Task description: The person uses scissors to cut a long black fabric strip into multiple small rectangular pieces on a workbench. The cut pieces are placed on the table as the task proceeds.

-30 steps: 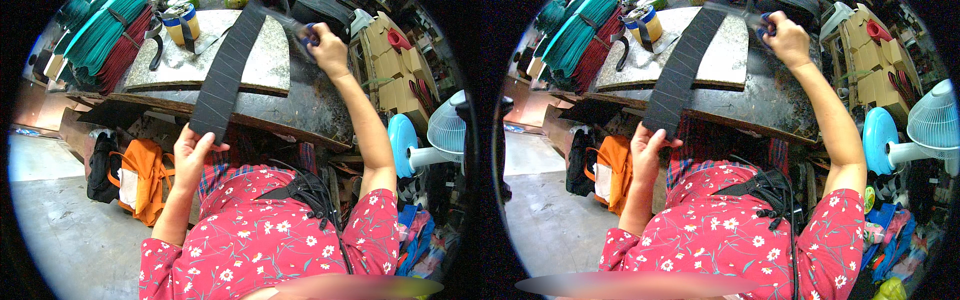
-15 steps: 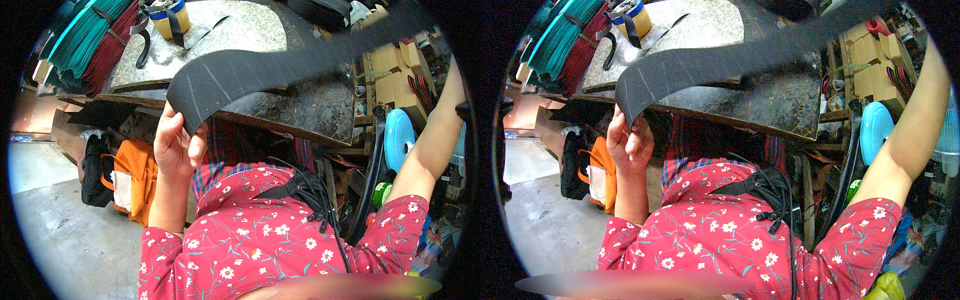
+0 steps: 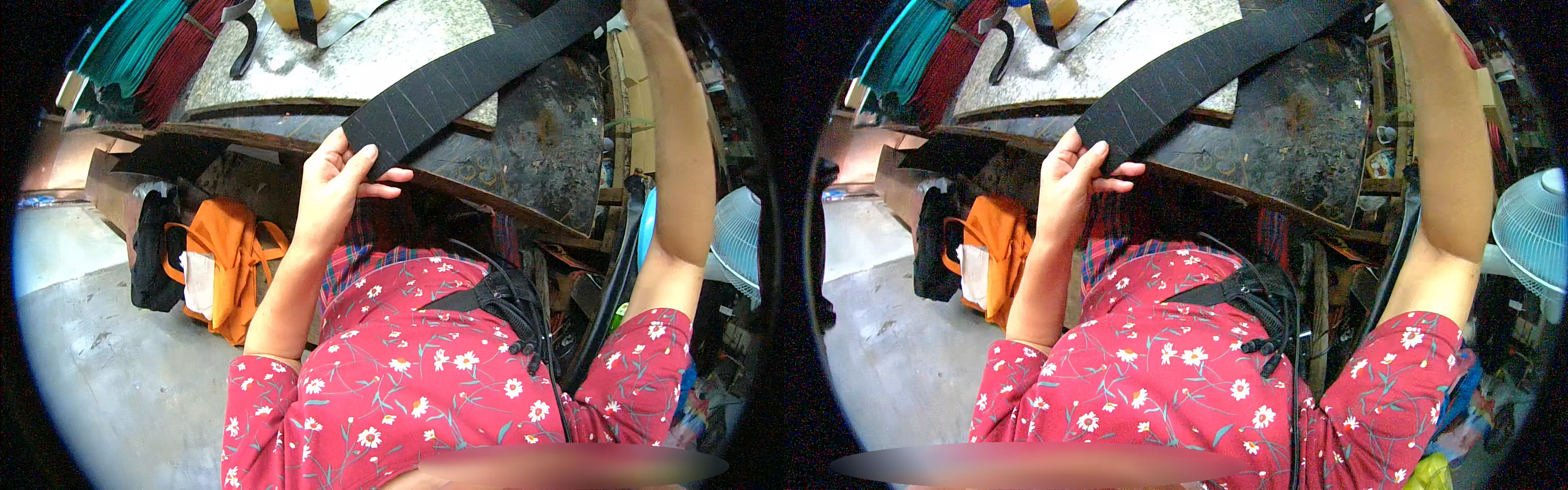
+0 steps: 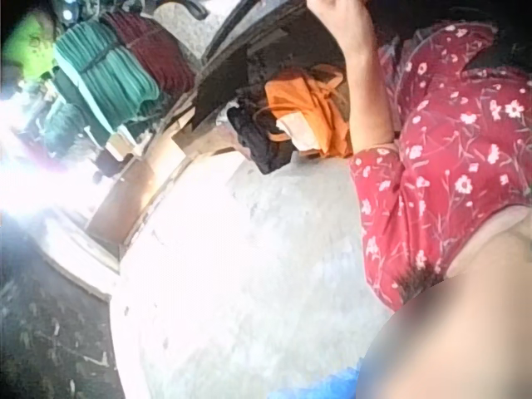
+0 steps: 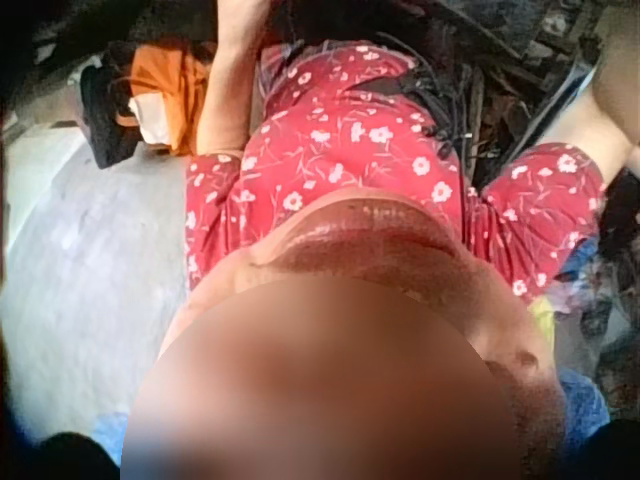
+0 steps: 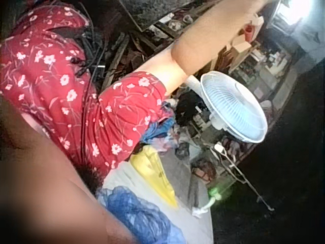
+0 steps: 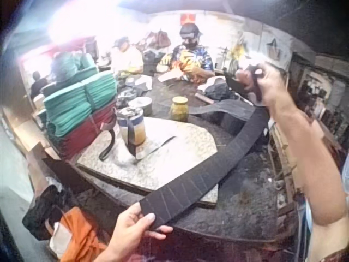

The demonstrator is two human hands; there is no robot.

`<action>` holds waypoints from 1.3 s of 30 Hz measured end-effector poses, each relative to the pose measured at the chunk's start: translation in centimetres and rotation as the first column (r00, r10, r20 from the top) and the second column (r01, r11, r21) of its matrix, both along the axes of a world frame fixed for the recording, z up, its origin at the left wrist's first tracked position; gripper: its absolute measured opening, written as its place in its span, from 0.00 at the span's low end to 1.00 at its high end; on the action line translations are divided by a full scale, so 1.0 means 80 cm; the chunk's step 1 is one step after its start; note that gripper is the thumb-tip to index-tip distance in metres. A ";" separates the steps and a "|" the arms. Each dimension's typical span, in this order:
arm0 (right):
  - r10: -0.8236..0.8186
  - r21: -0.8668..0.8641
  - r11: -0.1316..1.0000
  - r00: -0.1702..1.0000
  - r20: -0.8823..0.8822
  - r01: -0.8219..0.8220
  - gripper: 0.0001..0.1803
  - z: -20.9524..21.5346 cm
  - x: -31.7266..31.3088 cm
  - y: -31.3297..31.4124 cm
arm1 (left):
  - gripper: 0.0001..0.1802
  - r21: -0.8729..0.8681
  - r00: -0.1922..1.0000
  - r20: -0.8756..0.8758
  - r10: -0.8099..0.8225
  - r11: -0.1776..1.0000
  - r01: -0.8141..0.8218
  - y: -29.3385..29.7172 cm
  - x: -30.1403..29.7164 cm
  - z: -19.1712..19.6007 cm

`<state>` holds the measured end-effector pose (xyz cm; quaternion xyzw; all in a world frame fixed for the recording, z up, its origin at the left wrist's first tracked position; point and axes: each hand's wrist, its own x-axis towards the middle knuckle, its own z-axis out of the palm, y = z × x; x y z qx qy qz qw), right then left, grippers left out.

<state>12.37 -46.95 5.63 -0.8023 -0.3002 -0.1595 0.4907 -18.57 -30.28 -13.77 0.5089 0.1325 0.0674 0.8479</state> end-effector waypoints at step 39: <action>0.221 0.027 0.754 0.215 -0.951 -0.657 0.24 -0.173 -0.262 -0.107 | 0.17 -0.148 0.994 0.090 0.067 0.988 -0.053 -0.015 0.008 0.008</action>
